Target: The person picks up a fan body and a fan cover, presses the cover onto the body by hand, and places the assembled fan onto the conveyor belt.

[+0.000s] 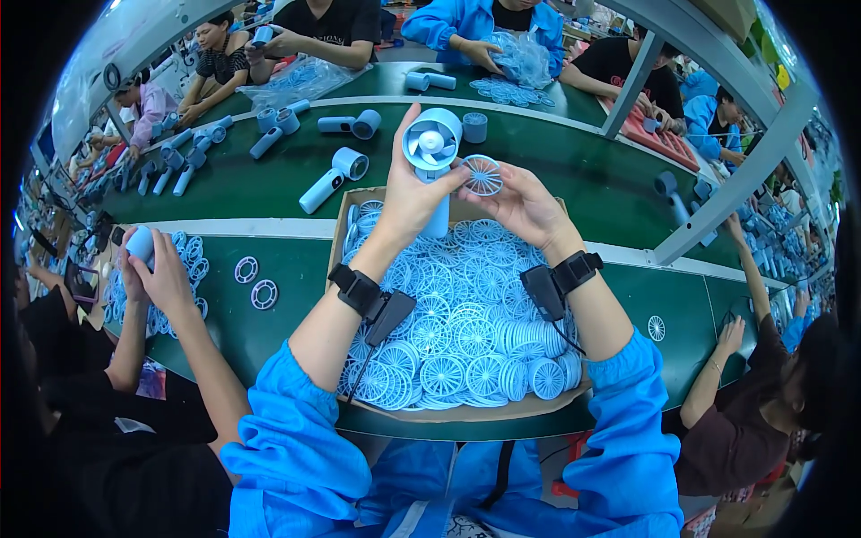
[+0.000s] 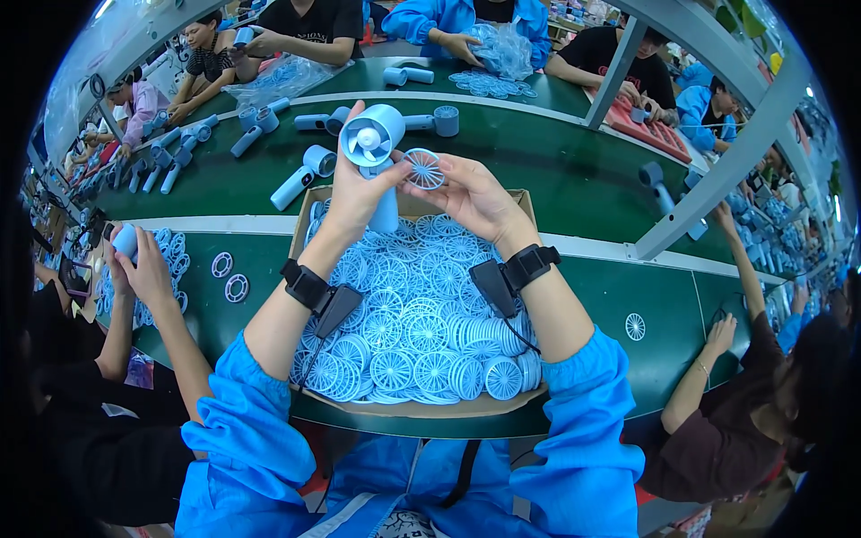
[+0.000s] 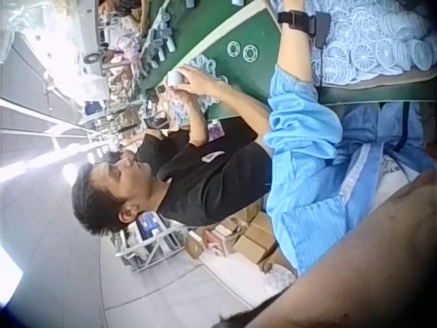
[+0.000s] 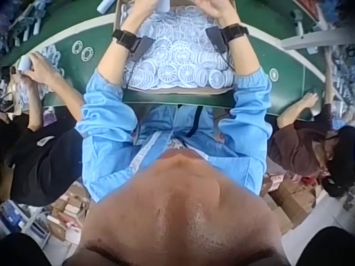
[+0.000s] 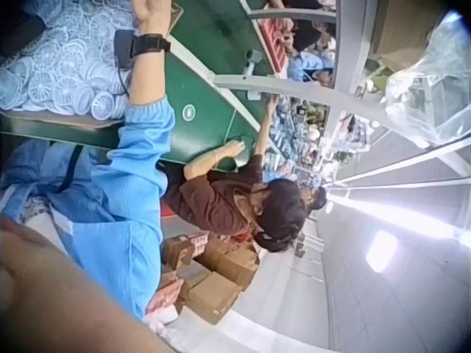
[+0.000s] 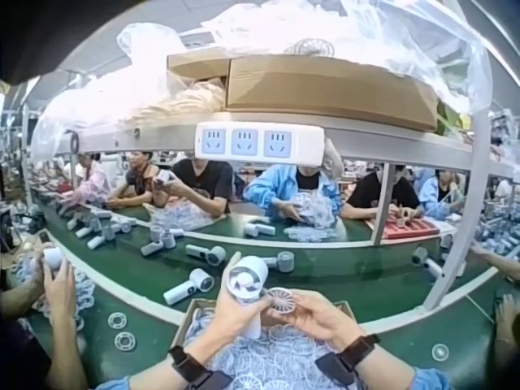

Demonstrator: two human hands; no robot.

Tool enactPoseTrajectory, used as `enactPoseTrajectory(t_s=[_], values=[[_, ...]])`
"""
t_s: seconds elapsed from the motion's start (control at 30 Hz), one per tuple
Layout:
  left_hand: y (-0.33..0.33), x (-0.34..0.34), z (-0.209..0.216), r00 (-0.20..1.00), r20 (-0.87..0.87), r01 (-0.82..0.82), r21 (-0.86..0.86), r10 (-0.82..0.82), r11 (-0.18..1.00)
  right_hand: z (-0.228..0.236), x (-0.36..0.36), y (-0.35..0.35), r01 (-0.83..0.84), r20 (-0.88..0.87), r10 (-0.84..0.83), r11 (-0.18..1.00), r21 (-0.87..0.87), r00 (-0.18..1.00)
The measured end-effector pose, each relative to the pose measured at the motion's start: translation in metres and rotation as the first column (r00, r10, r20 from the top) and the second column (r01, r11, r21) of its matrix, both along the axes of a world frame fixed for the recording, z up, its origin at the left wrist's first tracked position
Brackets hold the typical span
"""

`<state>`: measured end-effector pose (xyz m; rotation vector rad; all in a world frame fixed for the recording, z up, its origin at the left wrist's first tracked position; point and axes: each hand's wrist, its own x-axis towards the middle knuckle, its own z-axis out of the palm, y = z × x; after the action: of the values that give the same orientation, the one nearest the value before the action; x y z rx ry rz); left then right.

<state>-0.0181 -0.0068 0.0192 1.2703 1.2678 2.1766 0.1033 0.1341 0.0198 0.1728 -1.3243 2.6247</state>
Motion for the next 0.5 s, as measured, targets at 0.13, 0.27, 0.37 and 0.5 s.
enactPoseTrajectory(t_s=[0.13, 0.27, 0.37, 0.5], values=[[0.009, 0.008, -0.003, 0.971, 0.196, -0.097, -0.206, 0.139, 0.974, 0.005, -0.006, -0.013, 0.408, -0.104, -0.441, 0.684, 0.604, 0.892], [0.011, 0.001, -0.027, 0.988, -0.095, -0.144, -0.288, 0.121, 0.947, 0.007, -0.009, -0.030, 0.704, -0.727, -0.368, -0.224, 0.674, 0.579], [0.009, 0.012, -0.018, 0.985, -0.147, -0.137, -0.348, 0.091, 0.927, 0.005, -0.010, -0.028, 0.713, -0.745, -0.387, -0.257, 0.652, 0.543], [0.012, 0.013, -0.025, 0.948, -0.288, -0.225, -0.307, 0.135, 0.925, 0.006, -0.008, -0.028, 0.724, -0.773, -0.351, -0.290, 0.626, 0.528]])
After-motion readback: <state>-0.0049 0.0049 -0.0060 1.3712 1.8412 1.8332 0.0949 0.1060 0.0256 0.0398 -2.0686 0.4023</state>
